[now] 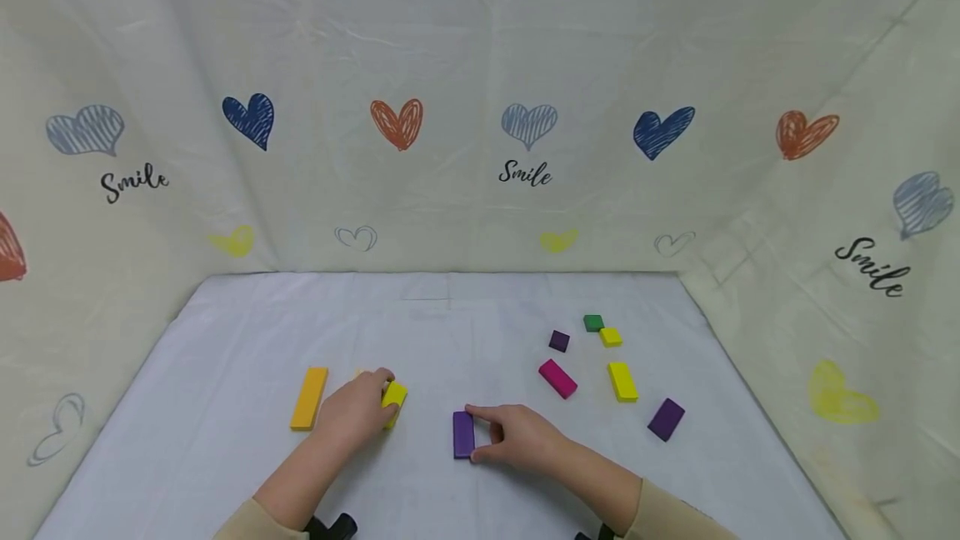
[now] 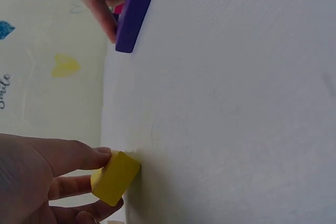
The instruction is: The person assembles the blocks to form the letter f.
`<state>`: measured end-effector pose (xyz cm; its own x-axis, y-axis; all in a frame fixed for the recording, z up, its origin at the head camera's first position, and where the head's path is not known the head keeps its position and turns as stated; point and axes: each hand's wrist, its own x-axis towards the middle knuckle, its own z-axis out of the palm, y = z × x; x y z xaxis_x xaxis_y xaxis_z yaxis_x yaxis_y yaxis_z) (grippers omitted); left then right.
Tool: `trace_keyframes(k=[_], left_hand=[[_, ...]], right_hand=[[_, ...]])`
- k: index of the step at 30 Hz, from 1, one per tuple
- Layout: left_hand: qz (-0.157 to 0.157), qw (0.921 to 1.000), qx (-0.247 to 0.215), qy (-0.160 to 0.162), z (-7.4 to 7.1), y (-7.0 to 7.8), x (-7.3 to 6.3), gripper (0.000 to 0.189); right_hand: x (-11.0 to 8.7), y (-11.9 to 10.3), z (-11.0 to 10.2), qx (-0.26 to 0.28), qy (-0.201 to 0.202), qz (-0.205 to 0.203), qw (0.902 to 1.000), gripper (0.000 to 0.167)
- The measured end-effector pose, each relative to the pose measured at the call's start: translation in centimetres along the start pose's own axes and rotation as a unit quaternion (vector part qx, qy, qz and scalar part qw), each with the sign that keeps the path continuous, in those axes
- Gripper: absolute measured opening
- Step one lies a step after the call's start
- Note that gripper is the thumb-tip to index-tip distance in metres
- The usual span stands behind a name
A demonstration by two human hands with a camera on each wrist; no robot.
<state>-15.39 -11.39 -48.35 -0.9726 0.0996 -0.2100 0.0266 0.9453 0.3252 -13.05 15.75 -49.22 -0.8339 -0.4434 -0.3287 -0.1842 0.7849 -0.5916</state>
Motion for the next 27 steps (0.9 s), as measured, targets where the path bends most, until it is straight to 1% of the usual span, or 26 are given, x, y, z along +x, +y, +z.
trace_keyframes(k=[7,14,17,22,27], left_hand=[[-0.007,0.9995,-0.023,-0.02,-0.16,-0.2,0.17,0.044],[-0.015,0.9966,-0.071,-0.038,-0.02,-0.69,0.23,0.028],[-0.013,0.9949,-0.092,-0.04,-0.01,-0.81,0.24,0.026],[0.0,0.9915,-0.118,-0.055,-0.27,-0.89,0.42,0.023],[0.01,0.9865,-0.151,-0.063,-0.42,-0.45,0.52,0.023]], right_hand=[[0.12,0.16,0.11,-0.007,-0.003,-0.011,0.9999,0.07],[-0.05,0.2,0.14,-0.014,-0.003,-0.022,0.9997,0.065],[-0.08,0.2,0.13,-0.017,-0.002,-0.023,0.9996,0.063],[-0.02,0.19,0.09,-0.02,0.001,-0.025,0.9995,0.063],[-0.07,0.08,0.2,-0.022,0.002,-0.02,0.9996,0.063]])
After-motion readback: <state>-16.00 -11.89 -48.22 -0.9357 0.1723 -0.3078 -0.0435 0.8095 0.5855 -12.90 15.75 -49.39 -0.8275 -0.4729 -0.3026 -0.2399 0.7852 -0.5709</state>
